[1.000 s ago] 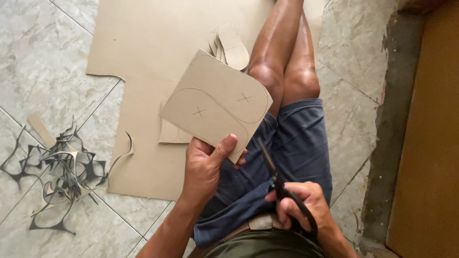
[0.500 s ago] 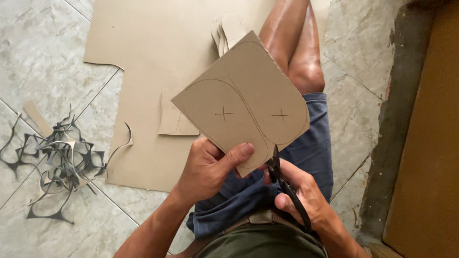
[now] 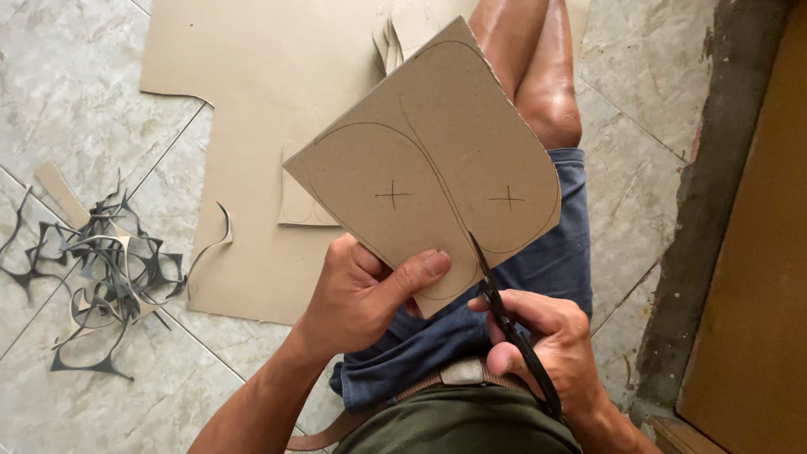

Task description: The person sits on the floor and cuts insole shapes from a large sheet of insole board using scissors, following drawn outlines. They cut one insole at a time, trim along the curved lines, set finished insoles on a growing stack, and pick up new marked blanks to continue cutting.

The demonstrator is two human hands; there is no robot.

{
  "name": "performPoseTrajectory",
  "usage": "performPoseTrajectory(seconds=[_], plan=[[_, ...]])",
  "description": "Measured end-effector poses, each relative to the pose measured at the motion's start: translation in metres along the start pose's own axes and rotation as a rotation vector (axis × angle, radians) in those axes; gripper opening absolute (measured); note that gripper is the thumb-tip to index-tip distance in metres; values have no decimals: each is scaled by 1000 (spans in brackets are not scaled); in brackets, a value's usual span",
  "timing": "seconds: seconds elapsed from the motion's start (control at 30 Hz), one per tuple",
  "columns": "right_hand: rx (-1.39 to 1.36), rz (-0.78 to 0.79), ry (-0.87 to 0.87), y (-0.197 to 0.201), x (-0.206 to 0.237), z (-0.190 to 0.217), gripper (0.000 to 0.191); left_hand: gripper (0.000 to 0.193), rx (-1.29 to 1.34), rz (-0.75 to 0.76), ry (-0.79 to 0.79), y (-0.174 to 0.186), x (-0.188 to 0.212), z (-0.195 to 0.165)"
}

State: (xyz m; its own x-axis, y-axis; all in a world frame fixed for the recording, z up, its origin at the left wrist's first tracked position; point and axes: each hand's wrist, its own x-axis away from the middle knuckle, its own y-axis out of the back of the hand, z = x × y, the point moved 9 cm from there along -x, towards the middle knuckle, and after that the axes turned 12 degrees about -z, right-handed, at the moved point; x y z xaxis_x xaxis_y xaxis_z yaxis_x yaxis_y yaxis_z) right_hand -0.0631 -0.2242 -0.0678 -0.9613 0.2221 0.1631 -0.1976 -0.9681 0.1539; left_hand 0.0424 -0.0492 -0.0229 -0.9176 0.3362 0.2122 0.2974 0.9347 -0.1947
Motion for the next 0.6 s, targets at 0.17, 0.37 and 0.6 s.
performPoseTrajectory(seconds=[0.17,0.37,0.6], plan=[[21,8,36,3,2,-1,72,22,-2,8,-1,-1,3,1],[213,-7,124,5,4,3,45,21,-36,-33,-18,6,0,3],[279,-58,133,0,-1,15,25,22,14,-55,15,6,6,6]])
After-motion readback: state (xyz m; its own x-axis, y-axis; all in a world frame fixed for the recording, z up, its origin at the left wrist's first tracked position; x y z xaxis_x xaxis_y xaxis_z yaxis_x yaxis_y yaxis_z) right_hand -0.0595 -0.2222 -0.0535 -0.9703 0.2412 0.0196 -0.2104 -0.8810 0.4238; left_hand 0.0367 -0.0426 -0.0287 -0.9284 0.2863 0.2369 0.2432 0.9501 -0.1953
